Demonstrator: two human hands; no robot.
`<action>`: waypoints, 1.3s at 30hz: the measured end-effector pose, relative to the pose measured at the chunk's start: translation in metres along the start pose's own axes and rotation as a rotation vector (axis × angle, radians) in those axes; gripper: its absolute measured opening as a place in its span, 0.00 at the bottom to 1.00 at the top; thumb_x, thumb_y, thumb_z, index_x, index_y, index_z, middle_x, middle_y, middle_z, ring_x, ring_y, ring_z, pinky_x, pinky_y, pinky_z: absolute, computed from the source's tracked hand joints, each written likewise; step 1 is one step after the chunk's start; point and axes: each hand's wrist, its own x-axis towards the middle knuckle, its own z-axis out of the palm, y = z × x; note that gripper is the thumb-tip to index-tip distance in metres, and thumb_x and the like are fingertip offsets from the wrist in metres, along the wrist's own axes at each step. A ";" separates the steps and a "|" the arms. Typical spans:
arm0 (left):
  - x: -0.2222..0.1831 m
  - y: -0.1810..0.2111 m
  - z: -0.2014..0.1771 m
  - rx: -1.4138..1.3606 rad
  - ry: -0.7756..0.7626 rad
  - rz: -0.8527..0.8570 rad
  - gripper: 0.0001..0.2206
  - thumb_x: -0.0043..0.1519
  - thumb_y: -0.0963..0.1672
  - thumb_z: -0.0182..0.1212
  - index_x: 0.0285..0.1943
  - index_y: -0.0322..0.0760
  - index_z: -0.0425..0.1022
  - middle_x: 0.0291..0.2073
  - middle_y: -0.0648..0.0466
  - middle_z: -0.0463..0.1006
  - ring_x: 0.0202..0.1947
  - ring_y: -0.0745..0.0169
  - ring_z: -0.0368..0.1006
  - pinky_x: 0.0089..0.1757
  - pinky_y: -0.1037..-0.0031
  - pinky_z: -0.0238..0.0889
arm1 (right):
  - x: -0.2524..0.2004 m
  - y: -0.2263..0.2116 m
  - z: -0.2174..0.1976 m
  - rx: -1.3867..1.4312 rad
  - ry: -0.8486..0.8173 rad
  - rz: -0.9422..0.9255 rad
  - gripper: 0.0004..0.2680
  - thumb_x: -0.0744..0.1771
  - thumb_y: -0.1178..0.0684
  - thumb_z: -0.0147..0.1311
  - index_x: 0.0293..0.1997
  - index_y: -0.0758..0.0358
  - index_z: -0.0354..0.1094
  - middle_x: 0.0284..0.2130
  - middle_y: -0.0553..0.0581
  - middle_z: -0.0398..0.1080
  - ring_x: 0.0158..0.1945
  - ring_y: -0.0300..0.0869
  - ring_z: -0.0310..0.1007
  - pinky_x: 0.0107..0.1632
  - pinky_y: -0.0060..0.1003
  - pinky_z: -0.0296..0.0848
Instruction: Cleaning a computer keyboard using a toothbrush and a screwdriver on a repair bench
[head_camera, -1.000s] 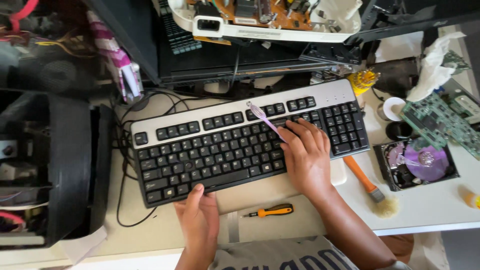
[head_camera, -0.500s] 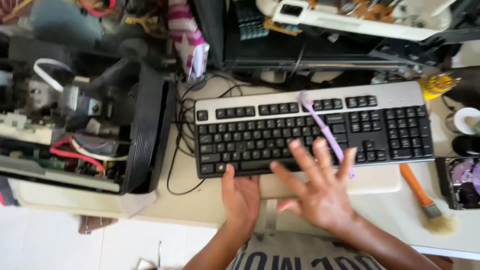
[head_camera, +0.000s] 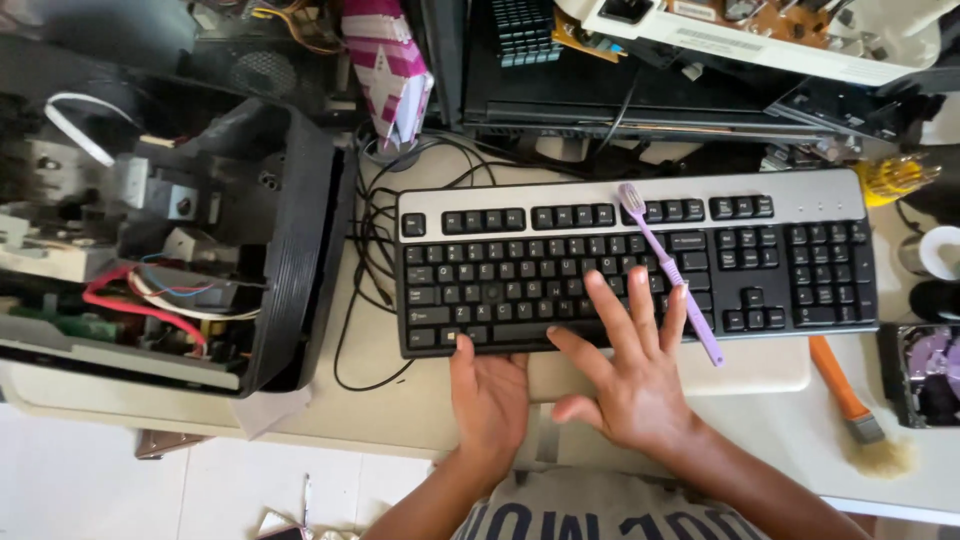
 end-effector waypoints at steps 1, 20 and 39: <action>-0.001 -0.001 0.001 -0.003 -0.001 -0.002 0.25 0.66 0.51 0.51 0.68 0.32 0.67 0.63 0.43 0.74 0.63 0.48 0.68 0.62 0.58 0.59 | 0.002 0.000 0.000 -0.004 -0.002 -0.001 0.31 0.67 0.20 0.22 0.60 0.47 0.69 0.73 0.71 0.47 0.77 0.71 0.32 0.72 0.77 0.28; -0.013 0.046 -0.007 0.089 -0.092 -0.010 0.05 0.68 0.43 0.49 0.44 0.39 0.70 0.45 0.48 0.73 0.53 0.52 0.68 0.64 0.54 0.54 | -0.024 0.068 -0.027 -0.257 -0.046 0.179 0.24 0.68 0.29 0.49 0.70 0.45 0.63 0.73 0.62 0.58 0.76 0.57 0.54 0.72 0.66 0.37; 0.153 0.097 0.053 2.005 -0.232 0.716 0.21 0.62 0.52 0.59 0.63 0.46 0.72 0.66 0.41 0.61 0.65 0.35 0.59 0.62 0.49 0.48 | -0.017 0.088 -0.056 0.073 0.161 0.025 0.07 0.62 0.49 0.66 0.41 0.50 0.77 0.44 0.52 0.79 0.53 0.48 0.76 0.63 0.61 0.63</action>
